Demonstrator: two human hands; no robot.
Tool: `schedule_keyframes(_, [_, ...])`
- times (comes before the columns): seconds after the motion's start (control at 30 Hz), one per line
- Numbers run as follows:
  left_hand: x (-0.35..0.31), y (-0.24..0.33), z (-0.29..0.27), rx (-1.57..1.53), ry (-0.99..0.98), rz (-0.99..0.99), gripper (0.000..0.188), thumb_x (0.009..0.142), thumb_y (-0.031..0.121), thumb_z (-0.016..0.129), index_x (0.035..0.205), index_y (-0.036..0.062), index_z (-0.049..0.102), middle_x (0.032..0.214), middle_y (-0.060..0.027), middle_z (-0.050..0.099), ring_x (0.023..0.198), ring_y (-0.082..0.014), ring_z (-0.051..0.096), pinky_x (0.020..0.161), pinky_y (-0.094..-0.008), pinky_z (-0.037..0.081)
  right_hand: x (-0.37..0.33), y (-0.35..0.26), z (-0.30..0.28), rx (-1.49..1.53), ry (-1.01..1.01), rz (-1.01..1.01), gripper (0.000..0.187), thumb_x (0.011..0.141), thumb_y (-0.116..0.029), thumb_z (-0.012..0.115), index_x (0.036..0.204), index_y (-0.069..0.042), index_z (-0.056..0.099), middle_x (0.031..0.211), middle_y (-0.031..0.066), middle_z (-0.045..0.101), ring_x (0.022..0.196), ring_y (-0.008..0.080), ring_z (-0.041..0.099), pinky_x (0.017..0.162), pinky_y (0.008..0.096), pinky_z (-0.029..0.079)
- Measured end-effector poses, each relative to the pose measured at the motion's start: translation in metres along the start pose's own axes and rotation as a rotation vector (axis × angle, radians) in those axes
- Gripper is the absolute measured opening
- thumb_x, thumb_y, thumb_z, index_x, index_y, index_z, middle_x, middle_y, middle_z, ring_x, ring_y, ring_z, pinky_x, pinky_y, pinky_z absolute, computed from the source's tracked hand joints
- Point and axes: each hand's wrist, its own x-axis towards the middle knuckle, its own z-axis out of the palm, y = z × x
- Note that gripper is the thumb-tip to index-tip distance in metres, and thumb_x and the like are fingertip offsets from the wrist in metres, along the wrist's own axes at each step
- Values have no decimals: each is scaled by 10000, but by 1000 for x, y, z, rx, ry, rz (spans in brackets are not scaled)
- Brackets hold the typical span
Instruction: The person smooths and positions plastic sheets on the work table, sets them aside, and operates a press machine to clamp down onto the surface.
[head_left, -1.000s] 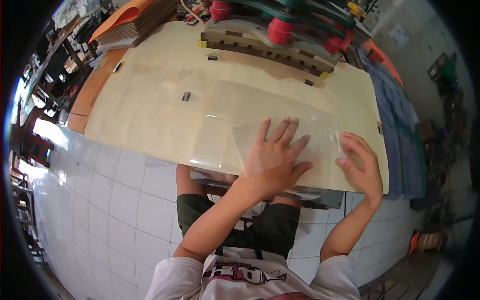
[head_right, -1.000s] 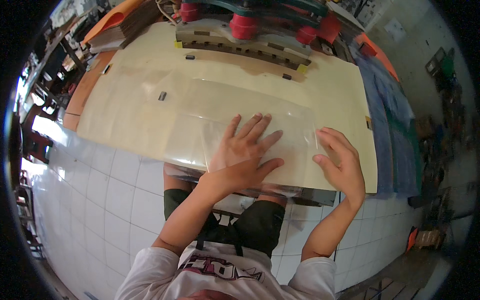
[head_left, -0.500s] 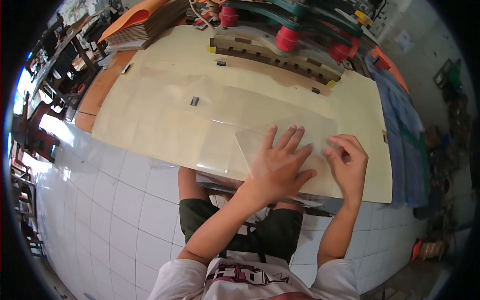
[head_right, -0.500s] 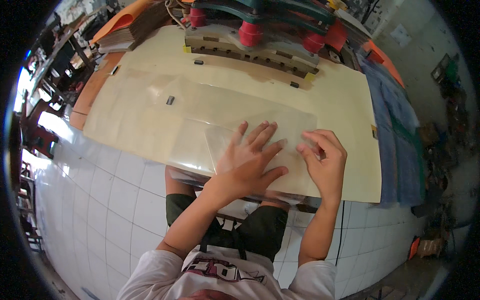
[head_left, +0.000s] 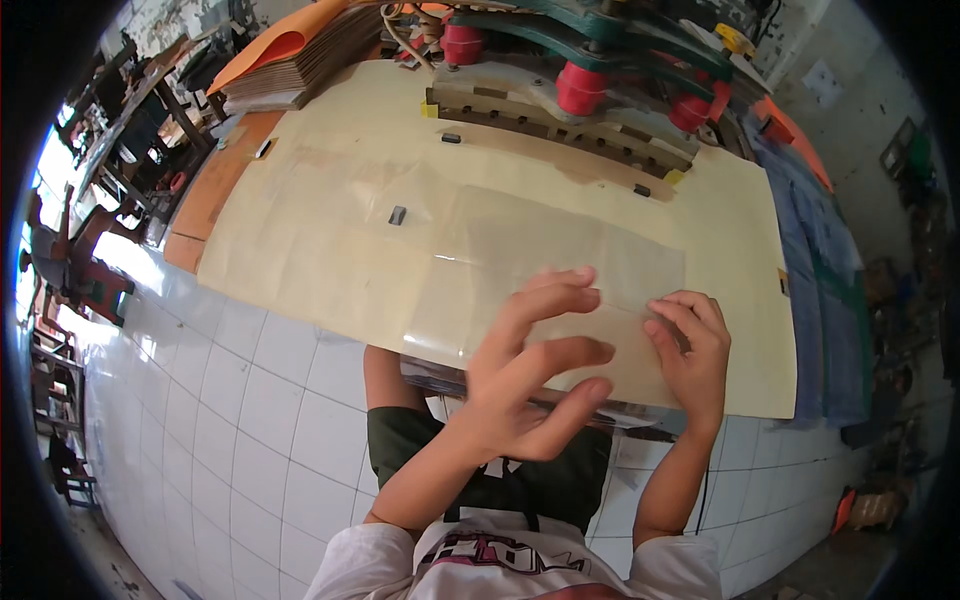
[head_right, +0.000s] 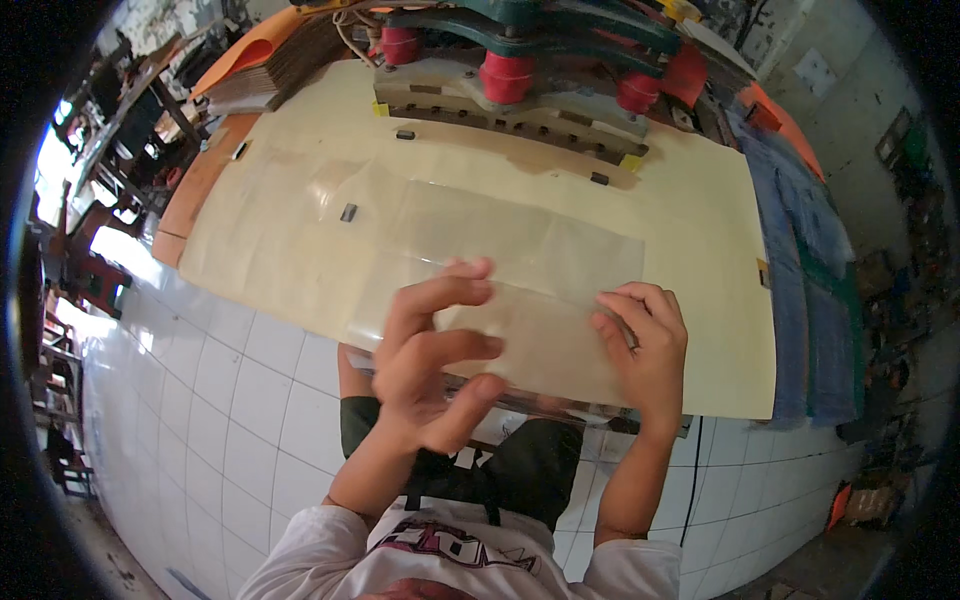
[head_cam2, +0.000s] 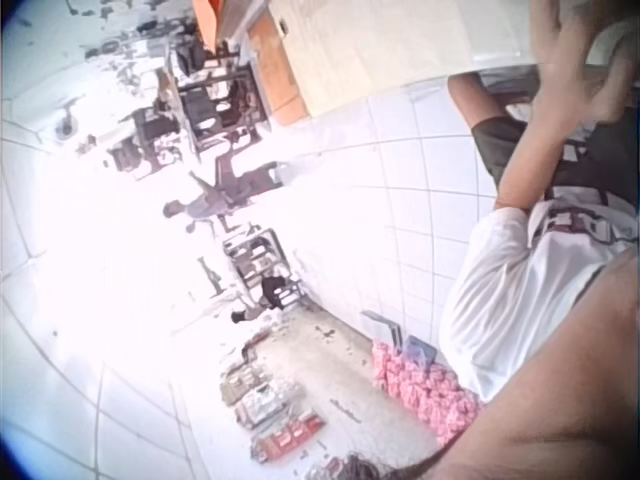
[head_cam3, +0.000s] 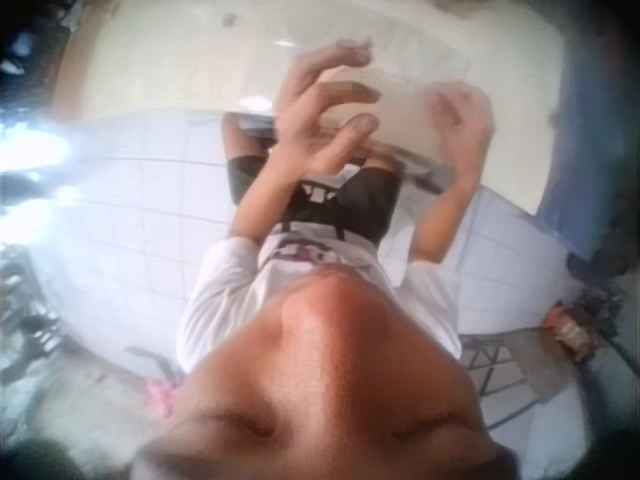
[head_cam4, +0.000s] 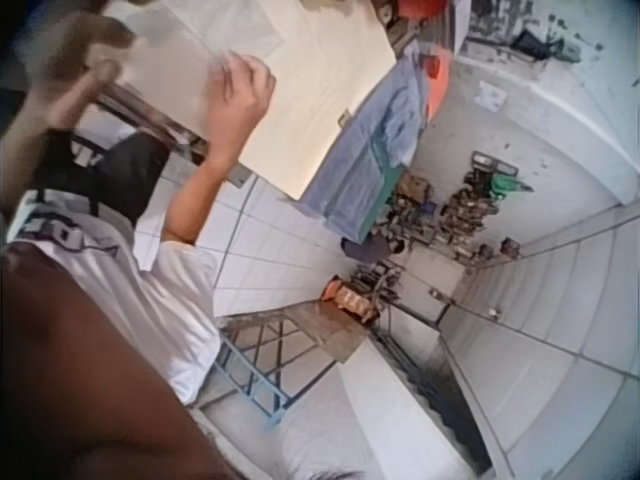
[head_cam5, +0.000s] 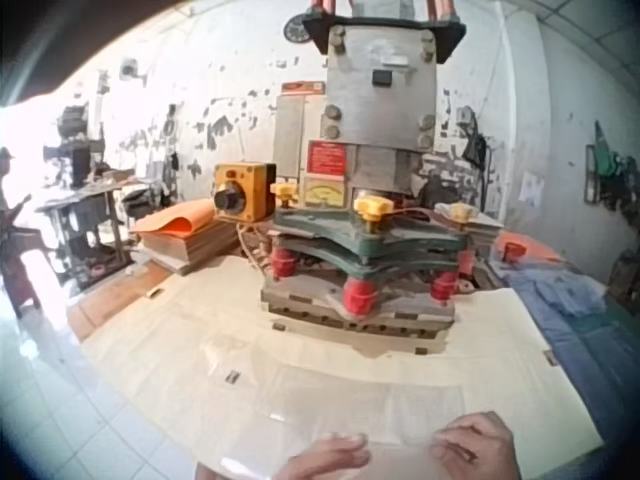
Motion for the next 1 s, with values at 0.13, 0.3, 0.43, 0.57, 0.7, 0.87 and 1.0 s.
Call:
schedule_keyframes(0.13, [2, 5, -34, 397, -37, -2, 201, 744, 85, 719, 939, 55, 677, 1088, -138, 633, 1094, -328, 616, 1067, -516, 359, 0, 0, 1, -46, 15, -40, 174, 803, -88, 752, 965, -29, 724, 961, 75, 646, 883, 247, 585, 680, 344, 494])
schedule_keyframes(0.3, [19, -23, -71, 676, -181, -202, 269, 748, 95, 724, 1002, 21, 678, 1130, -148, 652, 1061, -367, 612, 1011, -437, 425, 1, -4, 2, -45, 21, 4, 176, 792, -70, 752, 961, -30, 728, 972, 77, 657, 864, 249, 589, 682, 348, 502])
schedule_keyframes(0.43, [24, -36, -84, 734, -199, -287, 313, 761, 127, 719, 1061, 51, 681, 1253, -177, 602, 1187, -353, 551, 1044, -451, 398, 2, -4, 3, -45, 24, -24, 177, 783, -63, 758, 954, -29, 729, 969, 73, 661, 859, 250, 589, 681, 350, 505])
schedule_keyframes(0.57, [18, -43, -82, 851, -229, -302, 311, 782, 170, 707, 1072, 59, 701, 1288, -183, 594, 1233, -365, 534, 1117, -495, 317, 3, -6, 1, -27, 35, -22, 185, 774, -50, 758, 955, -25, 728, 963, 75, 669, 861, 257, 598, 685, 349, 506])
schedule_keyframes(0.7, [15, -47, -80, 898, -263, -356, 251, 815, 202, 683, 1014, 62, 742, 1286, -193, 602, 1271, -364, 517, 1152, -536, 248, 1, -3, 0, -46, 36, -44, 186, 774, -48, 753, 956, -19, 723, 968, 83, 673, 872, 265, 607, 714, 352, 511])
schedule_keyframes(0.87, [12, -49, -81, 872, -209, -381, 220, 822, 198, 677, 960, 46, 757, 1233, -195, 636, 1254, -364, 535, 1146, -540, 259, 1, -1, -1, -36, 54, -52, 195, 781, -72, 757, 961, -8, 718, 1006, 106, 675, 904, 284, 615, 766, 368, 515])
schedule_keyframes(1.0, [12, -50, -81, 876, -173, -378, 211, 822, 190, 674, 933, 30, 757, 1199, -190, 655, 1221, -366, 562, 1139, -531, 283, 1, -1, 0, -45, 74, -23, 230, 791, -87, 755, 994, 14, 713, 1117, 148, 663, 988, 323, 626, 845, 383, 521])
